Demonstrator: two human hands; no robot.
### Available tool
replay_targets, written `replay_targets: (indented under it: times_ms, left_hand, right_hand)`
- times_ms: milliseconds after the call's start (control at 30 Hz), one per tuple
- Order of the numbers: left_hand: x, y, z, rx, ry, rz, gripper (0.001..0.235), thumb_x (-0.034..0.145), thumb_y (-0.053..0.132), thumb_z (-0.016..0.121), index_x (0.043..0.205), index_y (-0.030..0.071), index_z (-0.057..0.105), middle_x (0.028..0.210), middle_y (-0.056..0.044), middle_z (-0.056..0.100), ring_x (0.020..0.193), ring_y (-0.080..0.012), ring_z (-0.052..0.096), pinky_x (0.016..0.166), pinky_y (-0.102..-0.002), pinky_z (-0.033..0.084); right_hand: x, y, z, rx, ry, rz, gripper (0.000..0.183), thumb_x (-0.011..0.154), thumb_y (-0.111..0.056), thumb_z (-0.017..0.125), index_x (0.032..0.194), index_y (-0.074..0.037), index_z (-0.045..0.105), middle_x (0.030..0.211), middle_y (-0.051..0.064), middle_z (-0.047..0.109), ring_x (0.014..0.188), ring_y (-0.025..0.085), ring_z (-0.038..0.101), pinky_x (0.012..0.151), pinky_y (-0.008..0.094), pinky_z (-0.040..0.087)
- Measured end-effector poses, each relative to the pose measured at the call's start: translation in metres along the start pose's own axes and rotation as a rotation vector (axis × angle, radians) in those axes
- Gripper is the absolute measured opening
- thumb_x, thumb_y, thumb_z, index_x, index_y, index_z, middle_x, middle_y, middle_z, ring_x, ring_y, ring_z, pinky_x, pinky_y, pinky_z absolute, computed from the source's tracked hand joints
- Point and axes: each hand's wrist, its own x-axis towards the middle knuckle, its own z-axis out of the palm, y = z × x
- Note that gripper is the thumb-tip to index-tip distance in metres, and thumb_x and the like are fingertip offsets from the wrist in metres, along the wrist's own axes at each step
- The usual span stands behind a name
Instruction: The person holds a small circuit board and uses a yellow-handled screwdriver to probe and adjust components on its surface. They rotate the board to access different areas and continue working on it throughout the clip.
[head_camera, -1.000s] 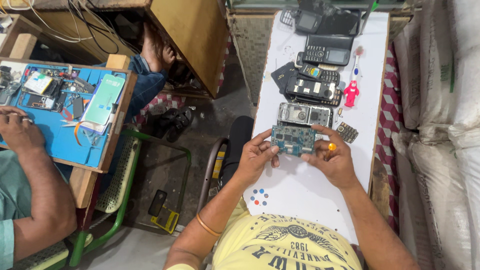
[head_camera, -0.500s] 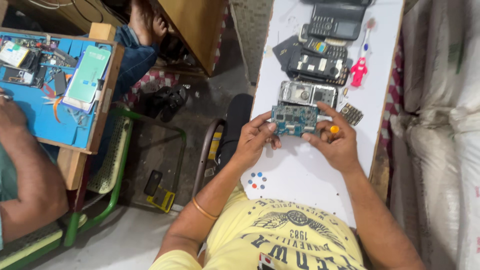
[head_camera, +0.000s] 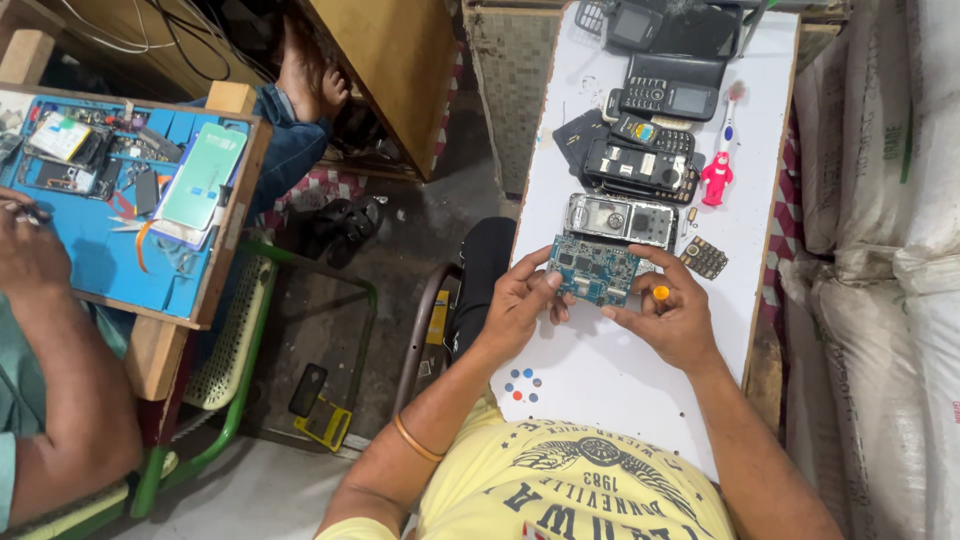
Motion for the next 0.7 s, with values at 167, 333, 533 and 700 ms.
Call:
replay_targets:
  times_ms: [167,333,533,700]
  left_hand:
    - [0.001,0.003,-0.003,0.067,-0.005,-0.024,0.053,0.102,0.013,0.065,0.15,0.0,0.047,0.096,-0.008,0.071,0.077,-0.0122,0.069,0.064,-0.025,0.056]
    - [0.001,-0.007,-0.012,0.136,-0.042,-0.022,0.026,0.102,0.011,0.066,0.125,-0.002,0.064,0.097,-0.008,0.074,0.078,-0.0113,0.069,0.066,-0.025,0.058]
    - [0.0,-0.005,-0.007,0.132,-0.085,0.026,0.014,0.102,0.01,0.069,0.109,-0.002,0.069,0.095,-0.008,0.073,0.078,-0.011,0.068,0.068,-0.025,0.057]
    - [0.001,-0.006,-0.009,0.048,-0.069,0.0,0.014,0.105,0.013,0.066,0.105,0.0,0.069,0.1,-0.01,0.075,0.079,-0.0111,0.069,0.067,-0.025,0.056]
  right_hand:
    - [-0.001,0.001,0.006,-0.048,0.101,-0.065,0.077,0.073,0.002,0.087,0.141,-0.004,0.052,0.091,0.003,0.07,0.058,-0.006,0.042,0.049,0.012,0.031]
    - [-0.007,0.011,0.001,0.015,0.119,-0.112,0.075,0.08,0.002,0.087,0.146,-0.003,0.051,0.09,0.002,0.068,0.063,-0.005,0.046,0.055,0.011,0.033]
    - [-0.004,0.01,0.001,0.033,0.114,-0.087,0.075,0.081,0.003,0.088,0.146,-0.001,0.052,0.093,0.003,0.069,0.062,-0.005,0.043,0.055,0.011,0.032]
    - [-0.006,0.011,0.001,-0.004,0.104,-0.107,0.076,0.081,0.003,0.089,0.147,-0.001,0.052,0.097,0.003,0.067,0.062,-0.006,0.042,0.055,0.011,0.033]
